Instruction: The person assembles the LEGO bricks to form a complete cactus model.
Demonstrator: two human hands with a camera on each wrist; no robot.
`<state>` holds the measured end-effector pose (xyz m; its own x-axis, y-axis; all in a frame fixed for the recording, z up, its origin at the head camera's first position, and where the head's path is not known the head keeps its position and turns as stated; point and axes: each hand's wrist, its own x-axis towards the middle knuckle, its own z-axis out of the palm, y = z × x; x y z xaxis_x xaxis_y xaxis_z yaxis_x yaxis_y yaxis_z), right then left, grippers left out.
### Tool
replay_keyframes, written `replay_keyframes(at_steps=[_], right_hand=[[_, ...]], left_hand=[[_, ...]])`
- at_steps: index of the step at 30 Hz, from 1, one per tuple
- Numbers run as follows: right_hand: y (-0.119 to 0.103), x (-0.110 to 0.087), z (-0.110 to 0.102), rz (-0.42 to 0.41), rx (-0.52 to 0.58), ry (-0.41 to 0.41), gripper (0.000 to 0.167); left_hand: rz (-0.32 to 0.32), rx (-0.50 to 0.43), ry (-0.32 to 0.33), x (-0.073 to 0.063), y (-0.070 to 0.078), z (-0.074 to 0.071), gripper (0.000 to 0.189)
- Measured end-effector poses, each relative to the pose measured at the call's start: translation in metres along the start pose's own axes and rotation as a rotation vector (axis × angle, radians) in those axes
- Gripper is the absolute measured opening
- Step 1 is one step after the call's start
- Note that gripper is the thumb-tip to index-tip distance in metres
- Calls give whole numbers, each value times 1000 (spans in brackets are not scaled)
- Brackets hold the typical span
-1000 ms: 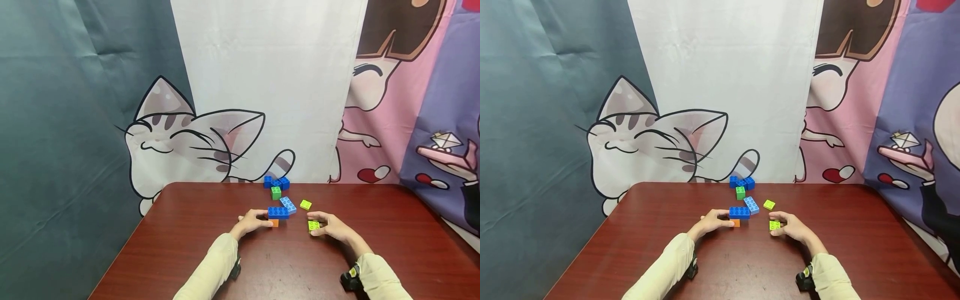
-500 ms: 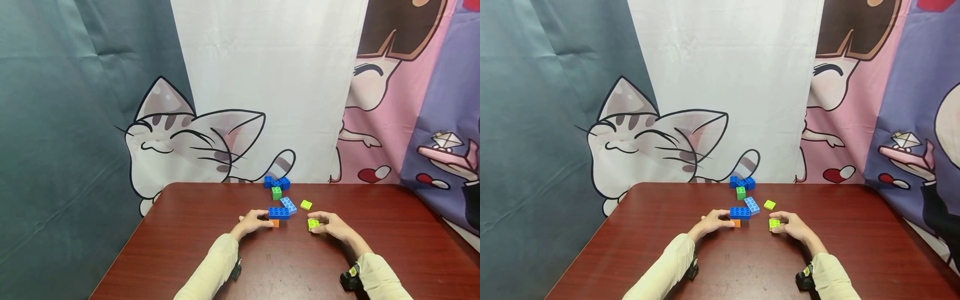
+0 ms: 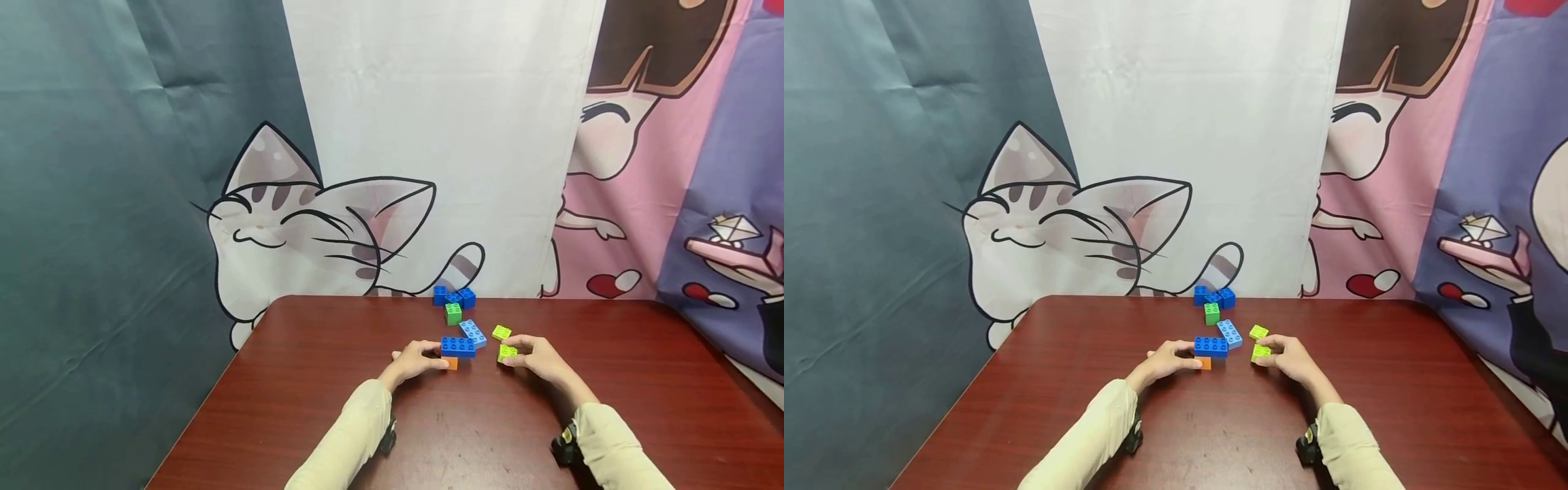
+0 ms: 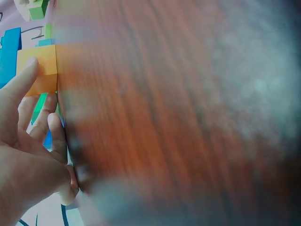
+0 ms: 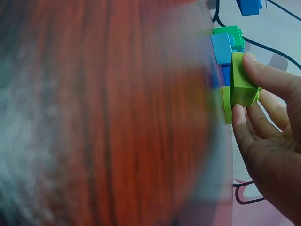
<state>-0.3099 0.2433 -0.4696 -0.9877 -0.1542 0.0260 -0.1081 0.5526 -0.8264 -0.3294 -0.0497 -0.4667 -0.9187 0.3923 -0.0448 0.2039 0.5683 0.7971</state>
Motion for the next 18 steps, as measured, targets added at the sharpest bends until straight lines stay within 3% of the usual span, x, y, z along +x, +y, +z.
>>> replay_keyframes(at_steps=[7, 18], right_hand=[[-12, 6, 3, -47, -13, 59, 47], [-40, 18, 10, -149, 20, 68, 41]], left_hand=[[1, -2, 0, 1, -1, -2, 43], [0, -18, 3, 1, -2, 0, 42]])
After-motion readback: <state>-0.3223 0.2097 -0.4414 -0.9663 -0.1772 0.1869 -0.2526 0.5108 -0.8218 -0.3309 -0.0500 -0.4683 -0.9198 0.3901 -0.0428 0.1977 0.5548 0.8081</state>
